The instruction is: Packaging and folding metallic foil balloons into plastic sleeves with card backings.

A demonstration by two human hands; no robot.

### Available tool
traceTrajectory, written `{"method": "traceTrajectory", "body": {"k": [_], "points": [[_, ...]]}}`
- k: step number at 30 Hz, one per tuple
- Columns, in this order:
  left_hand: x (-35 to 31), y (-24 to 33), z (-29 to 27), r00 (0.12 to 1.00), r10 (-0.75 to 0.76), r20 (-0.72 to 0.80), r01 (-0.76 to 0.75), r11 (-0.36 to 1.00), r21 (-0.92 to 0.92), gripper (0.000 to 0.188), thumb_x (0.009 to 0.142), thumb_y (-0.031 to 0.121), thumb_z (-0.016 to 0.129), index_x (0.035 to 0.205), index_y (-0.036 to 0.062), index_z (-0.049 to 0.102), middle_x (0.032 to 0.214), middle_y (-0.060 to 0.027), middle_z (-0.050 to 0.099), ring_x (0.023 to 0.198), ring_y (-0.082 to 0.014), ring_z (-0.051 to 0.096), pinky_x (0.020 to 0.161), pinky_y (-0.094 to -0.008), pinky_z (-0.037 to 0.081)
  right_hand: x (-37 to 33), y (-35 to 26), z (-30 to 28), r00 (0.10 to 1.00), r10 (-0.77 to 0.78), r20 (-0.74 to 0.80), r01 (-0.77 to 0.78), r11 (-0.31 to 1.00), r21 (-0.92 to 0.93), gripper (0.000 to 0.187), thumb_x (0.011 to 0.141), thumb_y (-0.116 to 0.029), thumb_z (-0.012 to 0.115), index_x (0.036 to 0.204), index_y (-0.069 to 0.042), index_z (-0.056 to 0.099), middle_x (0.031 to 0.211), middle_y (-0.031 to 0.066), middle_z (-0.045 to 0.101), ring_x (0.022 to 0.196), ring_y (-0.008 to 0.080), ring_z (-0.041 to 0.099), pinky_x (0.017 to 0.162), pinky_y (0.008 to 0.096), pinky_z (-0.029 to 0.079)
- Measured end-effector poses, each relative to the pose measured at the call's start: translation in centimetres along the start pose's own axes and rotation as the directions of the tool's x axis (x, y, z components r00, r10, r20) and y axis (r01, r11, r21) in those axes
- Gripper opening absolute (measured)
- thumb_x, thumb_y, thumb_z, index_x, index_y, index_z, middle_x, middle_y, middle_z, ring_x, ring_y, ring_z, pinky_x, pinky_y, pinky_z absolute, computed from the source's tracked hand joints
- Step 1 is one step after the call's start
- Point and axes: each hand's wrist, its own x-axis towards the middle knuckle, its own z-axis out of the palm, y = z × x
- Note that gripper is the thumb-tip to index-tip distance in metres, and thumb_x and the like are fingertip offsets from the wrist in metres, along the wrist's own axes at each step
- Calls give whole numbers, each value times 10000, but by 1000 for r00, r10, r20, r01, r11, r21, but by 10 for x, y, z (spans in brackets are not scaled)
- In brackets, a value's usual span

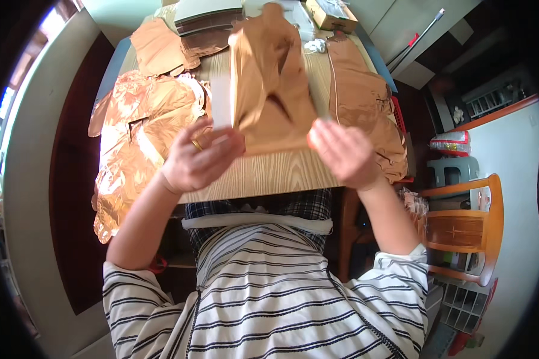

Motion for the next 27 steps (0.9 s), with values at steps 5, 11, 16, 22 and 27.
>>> {"method": "traceTrajectory", "body": {"k": [5, 11, 16, 22, 27], "points": [[-28, 33, 26, 975, -79, 207, 132, 958, -255, 259, 748, 119, 734, 996, 45, 738, 1081, -74, 700, 1085, -244, 686, 946, -453, 542, -38, -38, 18, 983, 75, 169, -98, 986, 137, 211, 894, -144, 711, 1055, -7, 707, 1061, 128, 725, 972, 240, 701, 729, 312, 553], [-31, 42, 20, 904, -97, 416, 276, 877, -393, 363, 738, 89, 694, 1088, -4, 702, 1195, -118, 675, 1129, -295, 663, 995, -485, 534, -34, -76, -5, 802, 250, 543, -335, 940, 63, 427, 957, -137, 549, 1338, 55, 556, 1376, 237, 568, 1272, 407, 541, 1090, 518, 418], [-26, 38, 21, 891, -191, 412, 403, 752, -522, 407, 704, 56, 657, 1102, -16, 699, 1164, -137, 684, 1086, -319, 671, 982, -461, 535, 1, -140, -5, 814, 293, 502, -476, 831, 287, 653, 920, -261, 635, 1524, -104, 443, 1531, 257, 403, 1397, 474, 391, 1130, 685, 286], [-3, 25, 32, 828, -254, 501, 501, 735, -456, 315, 775, 81, 716, 1079, -3, 709, 1060, -151, 711, 995, -331, 685, 965, -458, 514, 5, -158, 15, 637, 341, 691, -639, 735, 226, 769, 821, -434, 769, 1511, -267, 475, 1600, 232, 274, 1465, 516, 219, 1127, 764, 174], [26, 30, 91, 831, 33, 556, 351, 744, -569, 495, 1006, 363, 541, 1422, 95, 540, 1490, -171, 488, 1419, -327, 418, 1204, -502, 276, 2, -161, 19, 589, 313, 745, -644, 739, 198, 817, 836, -417, 767, 1557, -318, 396, 1615, 242, 231, 1453, 536, 216, 1108, 774, 181]]}}
